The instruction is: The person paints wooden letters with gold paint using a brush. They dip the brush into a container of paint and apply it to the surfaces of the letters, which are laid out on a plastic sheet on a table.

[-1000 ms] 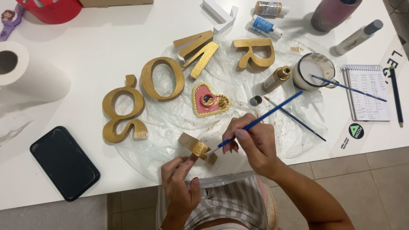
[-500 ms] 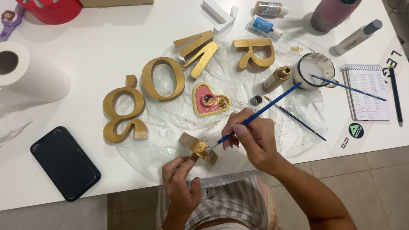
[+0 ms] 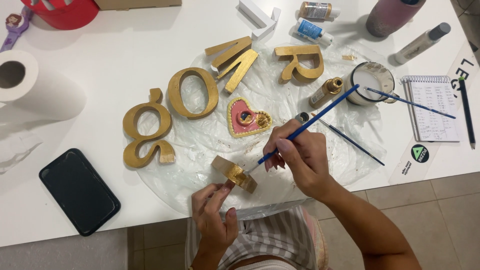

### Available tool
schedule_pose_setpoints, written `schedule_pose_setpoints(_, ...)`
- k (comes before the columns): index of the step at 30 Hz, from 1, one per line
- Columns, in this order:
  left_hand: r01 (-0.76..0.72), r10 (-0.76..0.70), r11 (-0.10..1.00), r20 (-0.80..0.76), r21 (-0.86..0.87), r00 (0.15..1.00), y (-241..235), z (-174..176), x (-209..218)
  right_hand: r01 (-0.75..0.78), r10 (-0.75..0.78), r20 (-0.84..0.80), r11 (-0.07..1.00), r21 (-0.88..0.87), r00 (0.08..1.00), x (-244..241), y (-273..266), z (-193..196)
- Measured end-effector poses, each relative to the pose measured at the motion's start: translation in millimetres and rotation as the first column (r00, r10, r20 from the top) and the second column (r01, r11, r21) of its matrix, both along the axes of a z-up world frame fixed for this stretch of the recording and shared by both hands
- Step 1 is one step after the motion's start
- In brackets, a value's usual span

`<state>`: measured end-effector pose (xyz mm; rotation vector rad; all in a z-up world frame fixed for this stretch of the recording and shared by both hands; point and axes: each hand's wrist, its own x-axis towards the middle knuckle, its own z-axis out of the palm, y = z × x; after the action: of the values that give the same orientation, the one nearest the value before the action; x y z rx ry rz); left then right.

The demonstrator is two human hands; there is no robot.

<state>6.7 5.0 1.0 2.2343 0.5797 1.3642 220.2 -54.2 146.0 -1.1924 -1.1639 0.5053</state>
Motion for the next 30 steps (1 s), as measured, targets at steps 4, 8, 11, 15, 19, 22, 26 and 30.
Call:
schedule_pose_setpoints(4,0.000,0.000,1.000,-0.006,0.000,1.000,-0.2,2.3,0.1,-0.050,0.051,0.053,0.998,-0.029,0.997,-0.9,4.0,1.9)
schedule_pose_setpoints(8,0.002,-0.002,1.000,-0.016,0.001,1.000,-0.5,4.9,0.1,0.021,-0.017,0.215,1.000,-0.016,0.976,6.1,10.6,8.9)
schedule_pose_setpoints(11,-0.001,0.001,1.000,-0.018,-0.007,1.000,-1.3,2.2,-0.7,-0.004,0.016,0.241,0.999,-0.050,0.970,1.0,13.7,22.3)
schedule_pose_setpoints(15,0.004,-0.004,1.000,-0.031,-0.013,0.999,-1.2,1.7,-1.7,-0.050,0.068,0.319,0.997,-0.065,0.945,10.7,21.1,12.3)
schedule_pose_setpoints(19,0.014,-0.014,1.000,-0.007,-0.016,1.000,-0.3,0.0,0.0,-0.014,0.017,0.037,0.996,-0.093,0.999,15.2,21.7,15.9)
schedule_pose_setpoints(22,0.031,-0.031,0.999,-0.001,-0.032,1.000,-1.1,4.6,-0.1,-0.105,0.106,0.017,0.993,-0.053,0.994,14.2,22.0,6.7)
schedule_pose_setpoints(26,0.009,-0.010,1.000,-0.039,-0.014,0.999,-1.5,4.1,-1.6,-0.077,0.064,-0.105,0.989,-0.125,0.992,20.0,18.2,-3.1)
schedule_pose_setpoints(30,0.012,-0.013,1.000,-0.052,-0.010,0.999,-1.0,3.3,-2.7,-0.103,0.114,-0.264,0.993,0.056,0.958,14.9,-1.7,-23.8)
